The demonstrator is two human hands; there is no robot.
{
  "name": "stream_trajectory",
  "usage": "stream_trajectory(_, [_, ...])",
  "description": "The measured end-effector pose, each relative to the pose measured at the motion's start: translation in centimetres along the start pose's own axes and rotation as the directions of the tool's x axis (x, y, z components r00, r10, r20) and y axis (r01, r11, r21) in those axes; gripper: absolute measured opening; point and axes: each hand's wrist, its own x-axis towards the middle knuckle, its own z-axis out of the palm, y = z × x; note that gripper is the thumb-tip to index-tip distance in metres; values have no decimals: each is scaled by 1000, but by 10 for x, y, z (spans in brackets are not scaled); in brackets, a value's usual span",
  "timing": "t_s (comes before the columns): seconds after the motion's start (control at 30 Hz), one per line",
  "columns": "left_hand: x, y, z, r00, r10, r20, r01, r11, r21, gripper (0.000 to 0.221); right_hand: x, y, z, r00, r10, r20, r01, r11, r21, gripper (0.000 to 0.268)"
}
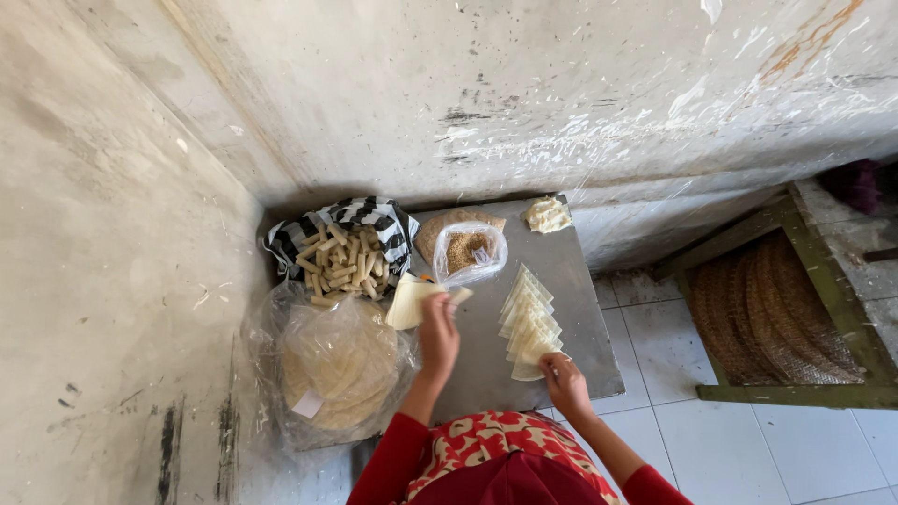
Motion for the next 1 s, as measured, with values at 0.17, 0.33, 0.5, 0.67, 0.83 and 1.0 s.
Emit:
stream_trajectory(0.17, [72, -20, -91, 912, -103, -398, 145, 987, 76, 19, 23, 30, -9, 809, 588, -14, -305, 439, 845, 23])
stream_trajectory(0.33, [118, -37, -119, 900, -126, -417, 231, 950, 212, 11, 41, 30, -38, 675, 736, -57, 56, 26, 998, 25])
stream_trajectory(0.5, [139, -53, -118, 928, -203, -313, 296, 911, 288, 9, 67, -27, -22, 851, 427, -304, -135, 739, 660, 19])
stream_trajectory(0.67, [127, -24, -103, 902, 152, -404, 142, 779, 610, 19, 75, -93, 57, 860, -507, -56, 473, 835, -281, 23])
stream_trajectory(0.83, [60, -9, -57, 976, 96, -197, -26, 943, 330, 11, 111, -118, 65, 949, 102, 299, -10, 956, -295, 31])
stream_trajectory(1.0, [2, -10, -21, 984, -149, 98, 145, 988, 52, 13, 195, -101, 60, 991, -78, -104, 59, 982, -179, 31])
